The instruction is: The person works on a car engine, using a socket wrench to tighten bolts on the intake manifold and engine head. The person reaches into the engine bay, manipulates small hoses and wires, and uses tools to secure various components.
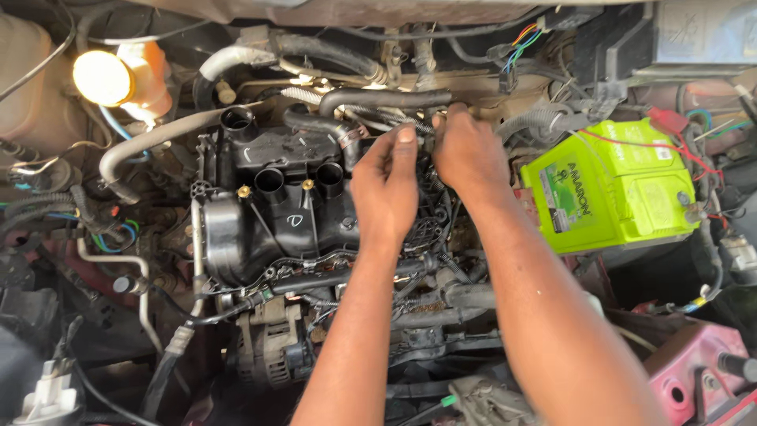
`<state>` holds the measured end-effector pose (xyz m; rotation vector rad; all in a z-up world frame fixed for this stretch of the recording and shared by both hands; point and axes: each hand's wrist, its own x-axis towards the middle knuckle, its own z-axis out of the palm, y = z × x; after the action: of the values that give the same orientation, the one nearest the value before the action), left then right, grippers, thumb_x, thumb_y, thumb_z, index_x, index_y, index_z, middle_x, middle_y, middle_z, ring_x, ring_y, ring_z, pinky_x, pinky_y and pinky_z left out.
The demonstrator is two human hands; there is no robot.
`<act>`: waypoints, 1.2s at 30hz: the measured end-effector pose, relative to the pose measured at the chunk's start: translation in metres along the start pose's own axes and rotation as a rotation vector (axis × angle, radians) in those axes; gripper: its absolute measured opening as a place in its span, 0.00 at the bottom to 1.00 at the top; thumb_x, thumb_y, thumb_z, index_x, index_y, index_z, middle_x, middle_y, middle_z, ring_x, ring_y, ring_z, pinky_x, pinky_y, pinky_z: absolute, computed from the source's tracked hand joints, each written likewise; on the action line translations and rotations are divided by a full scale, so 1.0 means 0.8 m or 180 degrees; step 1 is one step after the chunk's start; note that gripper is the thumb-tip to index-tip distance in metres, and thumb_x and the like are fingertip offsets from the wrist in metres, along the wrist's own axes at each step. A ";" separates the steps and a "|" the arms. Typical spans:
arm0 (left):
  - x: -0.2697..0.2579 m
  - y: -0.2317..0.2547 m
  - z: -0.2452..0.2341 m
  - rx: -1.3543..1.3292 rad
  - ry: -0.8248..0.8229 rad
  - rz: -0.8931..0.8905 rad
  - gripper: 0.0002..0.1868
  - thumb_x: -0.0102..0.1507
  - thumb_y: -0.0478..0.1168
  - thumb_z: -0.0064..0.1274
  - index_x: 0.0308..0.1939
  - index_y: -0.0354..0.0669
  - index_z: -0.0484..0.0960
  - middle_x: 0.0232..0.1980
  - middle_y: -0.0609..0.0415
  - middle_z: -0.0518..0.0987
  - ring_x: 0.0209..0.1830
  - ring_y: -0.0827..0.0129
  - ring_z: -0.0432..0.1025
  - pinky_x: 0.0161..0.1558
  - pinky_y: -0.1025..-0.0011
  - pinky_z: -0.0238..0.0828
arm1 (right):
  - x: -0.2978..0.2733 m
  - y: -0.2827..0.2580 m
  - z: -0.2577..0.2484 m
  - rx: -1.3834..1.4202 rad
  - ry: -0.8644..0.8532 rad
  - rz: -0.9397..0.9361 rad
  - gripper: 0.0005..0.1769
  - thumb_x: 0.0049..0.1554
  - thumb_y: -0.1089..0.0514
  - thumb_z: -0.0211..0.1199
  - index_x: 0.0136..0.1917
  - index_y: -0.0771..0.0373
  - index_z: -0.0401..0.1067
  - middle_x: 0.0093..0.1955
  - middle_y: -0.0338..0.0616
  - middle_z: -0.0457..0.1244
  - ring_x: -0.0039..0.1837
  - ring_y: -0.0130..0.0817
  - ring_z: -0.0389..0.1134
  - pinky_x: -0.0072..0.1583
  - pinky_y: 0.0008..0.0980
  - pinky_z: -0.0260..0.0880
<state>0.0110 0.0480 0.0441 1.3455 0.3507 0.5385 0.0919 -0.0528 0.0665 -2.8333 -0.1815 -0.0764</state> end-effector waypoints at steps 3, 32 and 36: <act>-0.002 -0.008 0.004 0.0167 -0.0109 -0.0510 0.23 0.66 0.53 0.53 0.56 0.39 0.85 0.37 0.54 0.85 0.36 0.78 0.72 0.42 0.76 0.72 | -0.014 -0.008 -0.017 -0.0451 -0.0073 -0.0304 0.21 0.68 0.45 0.51 0.56 0.66 0.66 0.47 0.70 0.68 0.53 0.70 0.70 0.54 0.62 0.69; 0.040 -0.053 0.110 -0.0079 0.0494 -0.0286 0.23 0.58 0.54 0.50 0.45 0.39 0.81 0.45 0.39 0.83 0.45 0.52 0.76 0.53 0.59 0.71 | 0.077 0.074 -0.022 -0.1759 -0.0832 -0.2227 0.08 0.55 0.58 0.61 0.46 0.59 0.80 0.47 0.58 0.71 0.50 0.58 0.73 0.55 0.53 0.73; 0.021 -0.055 0.103 0.0258 0.0349 -0.0384 0.25 0.59 0.57 0.53 0.46 0.39 0.77 0.42 0.38 0.83 0.41 0.52 0.76 0.49 0.60 0.75 | 0.077 0.083 -0.021 -0.1444 -0.0739 -0.2359 0.18 0.49 0.60 0.61 0.54 0.59 0.75 0.47 0.55 0.70 0.49 0.60 0.71 0.47 0.54 0.72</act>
<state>0.0764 -0.0160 0.0184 1.3659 0.5450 0.5025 0.1608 -0.1131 0.0672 -3.0230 -1.4124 0.0642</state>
